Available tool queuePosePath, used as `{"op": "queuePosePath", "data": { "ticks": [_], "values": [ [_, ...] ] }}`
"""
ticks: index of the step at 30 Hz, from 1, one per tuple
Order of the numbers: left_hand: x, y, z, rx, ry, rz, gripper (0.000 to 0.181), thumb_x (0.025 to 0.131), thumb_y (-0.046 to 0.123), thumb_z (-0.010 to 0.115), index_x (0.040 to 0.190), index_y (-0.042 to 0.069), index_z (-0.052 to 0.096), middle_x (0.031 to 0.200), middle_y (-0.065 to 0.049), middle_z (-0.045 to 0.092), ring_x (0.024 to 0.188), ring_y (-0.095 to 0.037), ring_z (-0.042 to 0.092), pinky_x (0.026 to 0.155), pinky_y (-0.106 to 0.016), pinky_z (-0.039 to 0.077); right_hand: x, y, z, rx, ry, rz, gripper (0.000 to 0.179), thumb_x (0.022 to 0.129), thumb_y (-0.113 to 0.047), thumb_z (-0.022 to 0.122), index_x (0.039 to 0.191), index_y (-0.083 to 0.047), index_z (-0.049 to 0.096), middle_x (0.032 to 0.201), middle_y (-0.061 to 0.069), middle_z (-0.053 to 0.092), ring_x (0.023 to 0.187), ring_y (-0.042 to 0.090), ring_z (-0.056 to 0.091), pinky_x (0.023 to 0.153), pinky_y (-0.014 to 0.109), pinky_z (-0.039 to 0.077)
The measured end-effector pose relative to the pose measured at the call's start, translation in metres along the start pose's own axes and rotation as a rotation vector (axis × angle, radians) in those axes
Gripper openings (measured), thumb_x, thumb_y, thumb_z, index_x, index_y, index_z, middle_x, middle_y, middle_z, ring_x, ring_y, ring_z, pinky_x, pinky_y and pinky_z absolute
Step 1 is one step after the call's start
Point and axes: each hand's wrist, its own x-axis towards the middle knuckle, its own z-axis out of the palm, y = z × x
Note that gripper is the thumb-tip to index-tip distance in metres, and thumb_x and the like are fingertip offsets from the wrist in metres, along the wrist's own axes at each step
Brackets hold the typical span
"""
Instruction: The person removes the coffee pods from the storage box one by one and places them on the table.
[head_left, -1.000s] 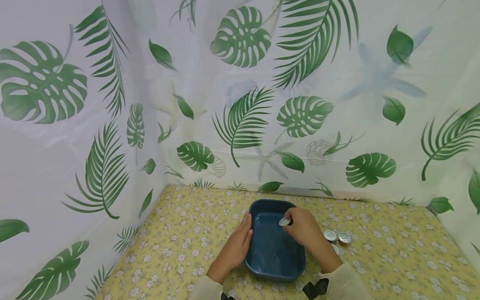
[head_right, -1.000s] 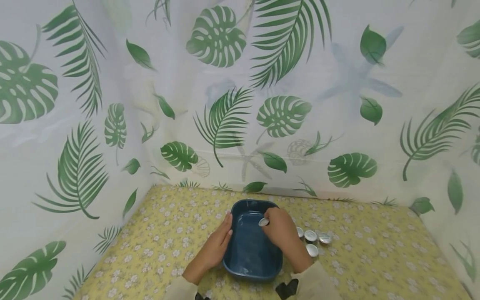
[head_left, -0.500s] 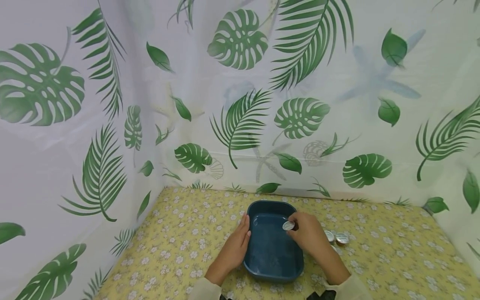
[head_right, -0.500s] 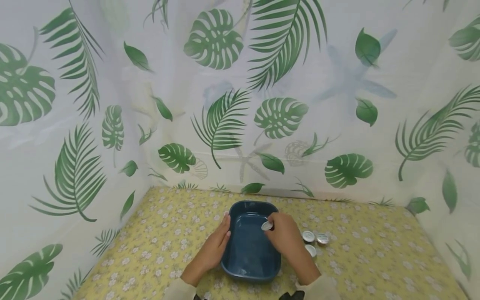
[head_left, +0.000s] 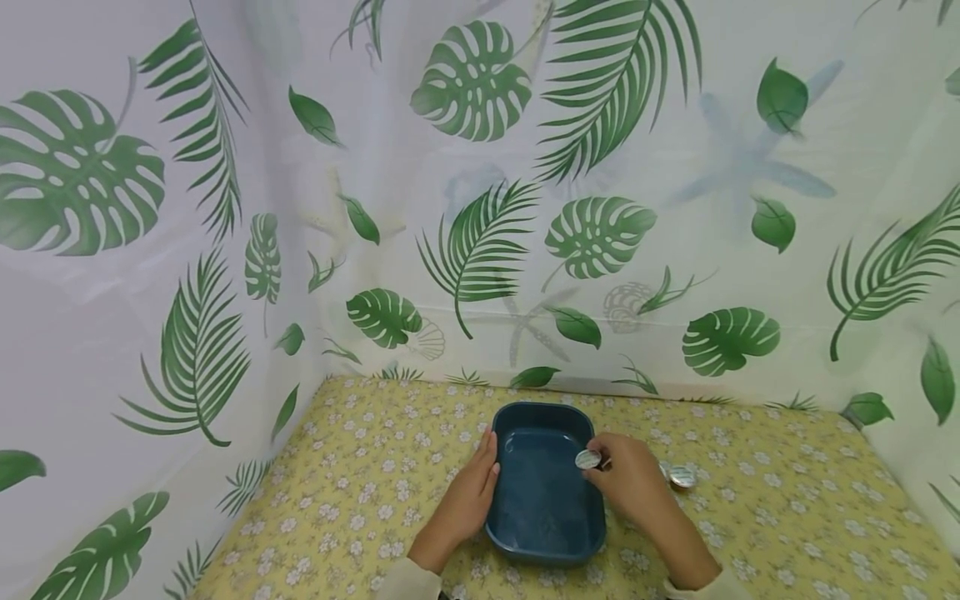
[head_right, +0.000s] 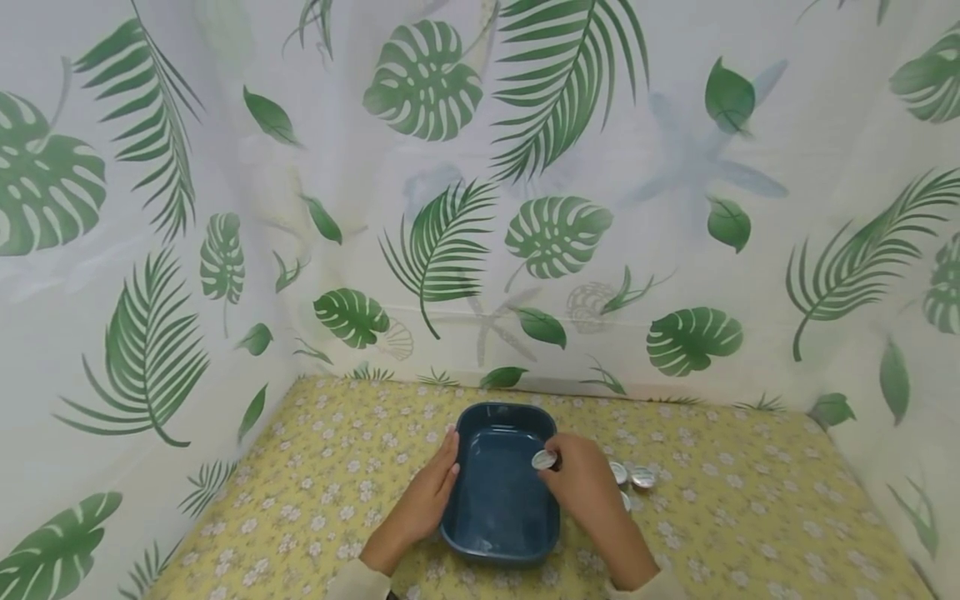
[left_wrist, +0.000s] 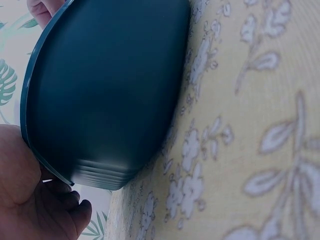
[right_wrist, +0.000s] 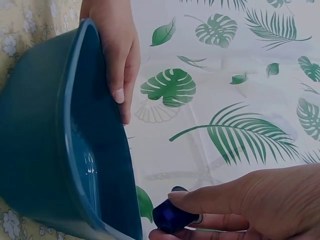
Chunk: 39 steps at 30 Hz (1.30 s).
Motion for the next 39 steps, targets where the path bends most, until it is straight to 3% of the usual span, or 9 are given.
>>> {"op": "queuePosePath", "data": {
  "ticks": [11, 16, 23, 32, 39],
  "values": [
    [0.0, -0.001, 0.002, 0.008, 0.002, -0.001, 0.054, 0.114, 0.024, 0.029, 0.161, 0.0, 0.016, 0.169, -0.008, 0.004, 0.154, -0.028, 0.015, 0.12, -0.052, 0.025, -0.012, 0.007, -0.007, -0.031, 0.005, 0.016, 0.029, 0.083, -0.004, 0.082, 0.109, 0.002, 0.071, 0.094, 0.007, 0.07, 0.077, 0.017, 0.065, 0.064, 0.036, 0.055],
    [0.0, -0.002, 0.003, 0.008, -0.007, -0.002, 0.054, 0.114, 0.021, 0.03, 0.161, -0.001, 0.015, 0.169, -0.009, 0.003, 0.154, -0.03, 0.015, 0.12, -0.053, 0.025, -0.021, 0.014, -0.01, 0.013, 0.015, 0.036, 0.031, 0.082, 0.0, 0.081, 0.111, 0.004, 0.071, 0.092, 0.008, 0.07, 0.074, 0.017, 0.068, 0.061, 0.034, 0.056],
    [-0.001, 0.001, 0.001, 0.012, -0.002, -0.009, 0.053, 0.114, 0.018, 0.031, 0.161, 0.001, 0.016, 0.169, -0.007, 0.002, 0.154, -0.028, 0.014, 0.12, -0.052, 0.025, -0.027, 0.021, -0.013, 0.005, 0.054, 0.007, 0.028, 0.081, -0.001, 0.083, 0.107, 0.003, 0.071, 0.088, 0.005, 0.069, 0.071, 0.013, 0.063, 0.064, 0.034, 0.054],
    [-0.001, 0.003, 0.001, 0.009, -0.012, -0.021, 0.053, 0.114, 0.019, 0.031, 0.162, 0.002, 0.015, 0.169, -0.005, 0.001, 0.154, -0.027, 0.013, 0.12, -0.052, 0.025, -0.031, 0.027, -0.015, 0.033, 0.027, 0.045, 0.028, 0.081, -0.003, 0.083, 0.106, 0.003, 0.071, 0.084, 0.002, 0.068, 0.068, 0.012, 0.062, 0.06, 0.031, 0.053],
    [0.0, 0.002, 0.001, 0.0, -0.012, -0.02, 0.053, 0.114, 0.017, 0.031, 0.162, 0.001, 0.014, 0.169, -0.013, 0.005, 0.154, -0.029, 0.013, 0.12, -0.054, 0.025, -0.033, 0.035, -0.014, 0.034, -0.019, 0.05, 0.032, 0.082, -0.004, 0.083, 0.111, 0.003, 0.073, 0.09, 0.004, 0.072, 0.07, 0.012, 0.067, 0.062, 0.03, 0.057]
  ]
}}
